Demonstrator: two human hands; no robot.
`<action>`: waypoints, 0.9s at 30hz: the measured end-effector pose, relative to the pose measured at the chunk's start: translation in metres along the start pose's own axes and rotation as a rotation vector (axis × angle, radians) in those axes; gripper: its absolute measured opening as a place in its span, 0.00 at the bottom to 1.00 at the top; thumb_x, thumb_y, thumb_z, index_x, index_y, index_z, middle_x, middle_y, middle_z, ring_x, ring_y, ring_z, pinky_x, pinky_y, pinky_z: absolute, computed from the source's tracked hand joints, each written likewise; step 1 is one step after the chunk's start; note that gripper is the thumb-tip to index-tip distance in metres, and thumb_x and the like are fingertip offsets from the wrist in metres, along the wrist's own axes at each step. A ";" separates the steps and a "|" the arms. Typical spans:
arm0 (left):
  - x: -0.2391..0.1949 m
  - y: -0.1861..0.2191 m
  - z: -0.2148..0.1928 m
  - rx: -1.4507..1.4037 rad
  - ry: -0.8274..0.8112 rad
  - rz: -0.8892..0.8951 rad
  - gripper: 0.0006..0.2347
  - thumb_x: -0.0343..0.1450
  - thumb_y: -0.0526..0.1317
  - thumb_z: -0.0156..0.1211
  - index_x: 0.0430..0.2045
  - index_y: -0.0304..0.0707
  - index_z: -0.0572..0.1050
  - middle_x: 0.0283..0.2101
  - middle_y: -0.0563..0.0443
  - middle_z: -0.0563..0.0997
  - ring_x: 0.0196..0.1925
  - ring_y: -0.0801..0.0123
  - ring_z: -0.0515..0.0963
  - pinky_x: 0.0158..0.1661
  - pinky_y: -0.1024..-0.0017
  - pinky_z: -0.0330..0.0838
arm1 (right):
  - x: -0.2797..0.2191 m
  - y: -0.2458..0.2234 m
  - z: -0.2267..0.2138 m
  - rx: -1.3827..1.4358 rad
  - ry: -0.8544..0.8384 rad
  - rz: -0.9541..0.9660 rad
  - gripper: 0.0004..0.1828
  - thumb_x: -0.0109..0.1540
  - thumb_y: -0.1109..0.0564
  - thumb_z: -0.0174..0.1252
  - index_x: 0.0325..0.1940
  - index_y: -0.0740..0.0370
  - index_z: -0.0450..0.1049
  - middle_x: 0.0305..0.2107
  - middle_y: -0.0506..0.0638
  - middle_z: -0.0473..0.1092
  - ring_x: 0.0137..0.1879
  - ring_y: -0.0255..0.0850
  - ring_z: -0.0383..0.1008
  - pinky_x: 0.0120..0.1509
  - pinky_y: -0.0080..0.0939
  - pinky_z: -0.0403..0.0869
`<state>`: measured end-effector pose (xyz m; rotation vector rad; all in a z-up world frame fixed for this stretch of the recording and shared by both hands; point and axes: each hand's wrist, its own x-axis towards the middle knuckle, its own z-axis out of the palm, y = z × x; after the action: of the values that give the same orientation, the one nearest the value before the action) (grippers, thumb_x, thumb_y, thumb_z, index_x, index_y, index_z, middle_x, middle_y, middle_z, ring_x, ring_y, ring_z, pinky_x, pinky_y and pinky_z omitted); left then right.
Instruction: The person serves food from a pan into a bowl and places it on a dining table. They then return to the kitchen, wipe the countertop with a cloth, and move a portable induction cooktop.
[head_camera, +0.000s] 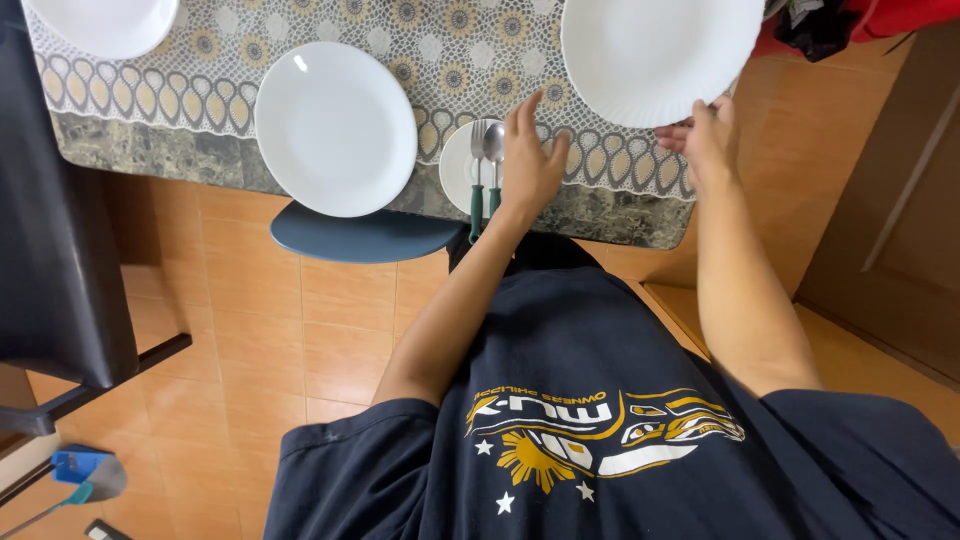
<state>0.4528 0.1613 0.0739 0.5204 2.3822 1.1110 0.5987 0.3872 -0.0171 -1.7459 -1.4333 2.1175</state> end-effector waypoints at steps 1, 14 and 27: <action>0.002 0.002 0.008 0.000 -0.002 0.002 0.28 0.73 0.40 0.61 0.68 0.32 0.58 0.67 0.31 0.63 0.70 0.41 0.65 0.66 0.53 0.63 | 0.001 0.000 0.003 0.002 0.003 -0.001 0.13 0.74 0.56 0.40 0.60 0.65 0.55 0.42 0.59 0.71 0.36 0.40 0.81 0.37 0.36 0.84; -0.025 -0.041 -0.020 -0.043 0.042 -0.034 0.27 0.72 0.40 0.61 0.67 0.33 0.60 0.63 0.34 0.69 0.67 0.46 0.70 0.65 0.57 0.64 | 0.013 0.007 0.024 0.172 0.083 -0.001 0.11 0.71 0.60 0.44 0.56 0.67 0.57 0.38 0.61 0.72 0.34 0.43 0.79 0.38 0.40 0.85; -0.031 -0.216 -0.304 -0.365 0.697 -0.292 0.22 0.77 0.38 0.58 0.66 0.37 0.63 0.62 0.41 0.73 0.59 0.62 0.75 0.57 0.65 0.71 | -0.095 -0.010 0.120 -0.049 -0.173 -0.114 0.12 0.74 0.52 0.47 0.50 0.63 0.70 0.31 0.51 0.72 0.29 0.36 0.73 0.30 0.35 0.74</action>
<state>0.2806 -0.1702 0.0851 -0.3976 2.5745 1.7302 0.5336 0.2680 0.0526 -1.4875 -1.5971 2.2386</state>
